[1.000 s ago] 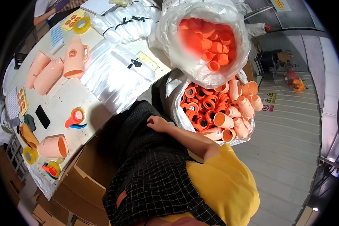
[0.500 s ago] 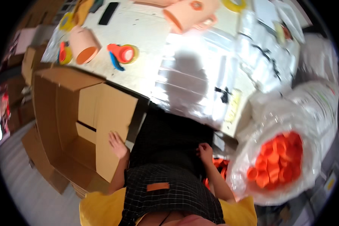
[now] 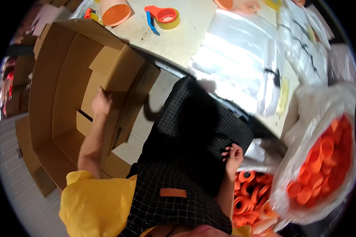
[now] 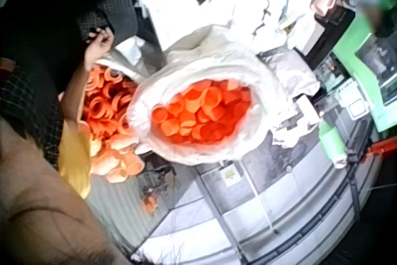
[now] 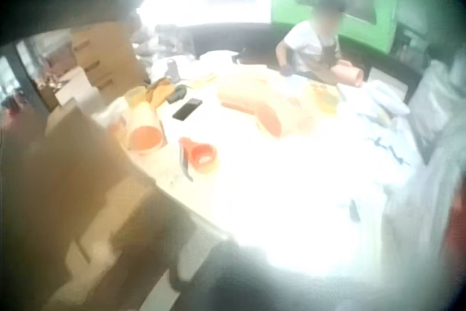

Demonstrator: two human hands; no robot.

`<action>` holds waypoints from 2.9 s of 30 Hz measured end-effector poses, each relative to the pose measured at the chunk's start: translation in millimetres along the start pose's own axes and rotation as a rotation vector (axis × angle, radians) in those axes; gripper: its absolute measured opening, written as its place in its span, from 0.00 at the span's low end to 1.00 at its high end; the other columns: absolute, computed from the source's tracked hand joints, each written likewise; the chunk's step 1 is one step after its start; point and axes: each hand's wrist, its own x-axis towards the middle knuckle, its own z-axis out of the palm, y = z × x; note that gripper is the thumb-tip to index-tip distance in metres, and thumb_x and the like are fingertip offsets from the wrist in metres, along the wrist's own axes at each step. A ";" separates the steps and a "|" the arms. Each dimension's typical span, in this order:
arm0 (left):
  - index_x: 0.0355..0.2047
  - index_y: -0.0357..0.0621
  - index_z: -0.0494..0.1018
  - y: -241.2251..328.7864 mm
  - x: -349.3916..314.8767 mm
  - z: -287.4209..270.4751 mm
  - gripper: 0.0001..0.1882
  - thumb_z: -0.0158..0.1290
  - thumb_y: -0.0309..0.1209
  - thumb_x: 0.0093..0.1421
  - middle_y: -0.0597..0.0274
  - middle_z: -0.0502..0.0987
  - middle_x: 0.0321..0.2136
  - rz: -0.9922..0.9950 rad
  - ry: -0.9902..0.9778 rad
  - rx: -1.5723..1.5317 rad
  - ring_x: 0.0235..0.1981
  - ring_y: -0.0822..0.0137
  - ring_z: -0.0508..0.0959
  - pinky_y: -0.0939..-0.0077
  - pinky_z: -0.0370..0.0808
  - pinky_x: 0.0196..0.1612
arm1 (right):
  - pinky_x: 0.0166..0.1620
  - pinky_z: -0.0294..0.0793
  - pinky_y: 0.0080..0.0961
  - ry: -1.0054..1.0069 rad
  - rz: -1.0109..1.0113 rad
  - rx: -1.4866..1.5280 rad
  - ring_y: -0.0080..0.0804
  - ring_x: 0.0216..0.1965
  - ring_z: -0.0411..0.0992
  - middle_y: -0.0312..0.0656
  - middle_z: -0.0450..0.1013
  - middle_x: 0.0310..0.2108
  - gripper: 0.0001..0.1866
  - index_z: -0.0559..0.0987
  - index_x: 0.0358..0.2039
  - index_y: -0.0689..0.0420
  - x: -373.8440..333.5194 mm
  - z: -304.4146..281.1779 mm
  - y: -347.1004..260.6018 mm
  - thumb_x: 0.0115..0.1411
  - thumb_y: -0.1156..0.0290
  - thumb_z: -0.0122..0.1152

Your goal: The person picks up a plastic jug, attaches an orange cap, places the jug into a plastic bag, and then puts the bagged jug into a large cardboard box. They repeat this process with several jugs from a large sack.

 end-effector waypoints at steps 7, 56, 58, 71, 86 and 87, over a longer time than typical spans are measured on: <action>0.53 0.42 0.74 11.1 -7.1 32.5 0.28 0.62 0.48 0.60 0.47 0.83 0.40 0.403 0.079 -0.043 0.40 0.45 0.83 0.51 0.80 0.42 | 0.38 0.80 0.28 0.001 -0.610 -0.627 0.40 0.34 0.80 0.46 0.78 0.34 0.06 0.83 0.40 0.58 -119.8 8.9 -12.8 0.62 0.77 0.61; 0.57 0.34 0.72 253.4 -203.0 -69.2 0.19 0.48 0.35 0.74 0.55 0.81 0.52 0.179 -1.052 -1.818 0.53 0.67 0.81 0.70 0.76 0.57 | 0.43 0.83 0.37 1.125 -0.547 0.200 0.42 0.48 0.78 0.50 0.74 0.51 0.20 0.72 0.51 0.65 16.0 -282.5 -123.9 0.65 0.66 0.64; 0.56 0.33 0.72 259.5 -200.6 -71.4 0.18 0.48 0.35 0.74 0.55 0.82 0.51 0.185 -1.059 -1.814 0.52 0.67 0.81 0.70 0.76 0.56 | 0.42 0.84 0.39 1.016 -0.597 0.350 0.41 0.50 0.78 0.48 0.73 0.54 0.19 0.71 0.51 0.60 -18.4 -231.6 -131.1 0.67 0.65 0.65; 0.53 0.33 0.75 242.2 -188.2 -74.1 0.17 0.48 0.33 0.73 0.54 0.81 0.49 0.131 -1.053 -1.650 0.47 0.66 0.82 0.68 0.78 0.53 | 0.61 0.67 0.46 -0.048 -1.394 -0.545 0.57 0.60 0.67 0.61 0.66 0.63 0.32 0.72 0.59 0.66 -83.3 -39.2 -147.4 0.65 0.54 0.56; 0.63 0.45 0.67 297.2 -221.8 -173.0 0.53 0.76 0.31 0.33 0.49 0.66 0.65 1.697 -0.279 -0.653 0.66 0.43 0.65 0.47 0.62 0.70 | 0.51 0.75 0.34 0.729 -0.362 -0.410 0.41 0.43 0.76 0.47 0.77 0.39 0.17 0.76 0.45 0.64 -52.4 -147.3 60.0 0.55 0.87 0.52; 0.71 0.44 0.56 295.3 -215.6 -161.2 0.61 0.76 0.29 0.37 0.48 0.59 0.70 1.586 -0.338 -0.576 0.70 0.42 0.61 0.52 0.61 0.71 | 0.56 0.73 0.41 0.587 -0.237 -0.699 0.55 0.49 0.75 0.55 0.76 0.44 0.21 0.73 0.49 0.66 -48.7 -173.4 89.3 0.53 0.84 0.55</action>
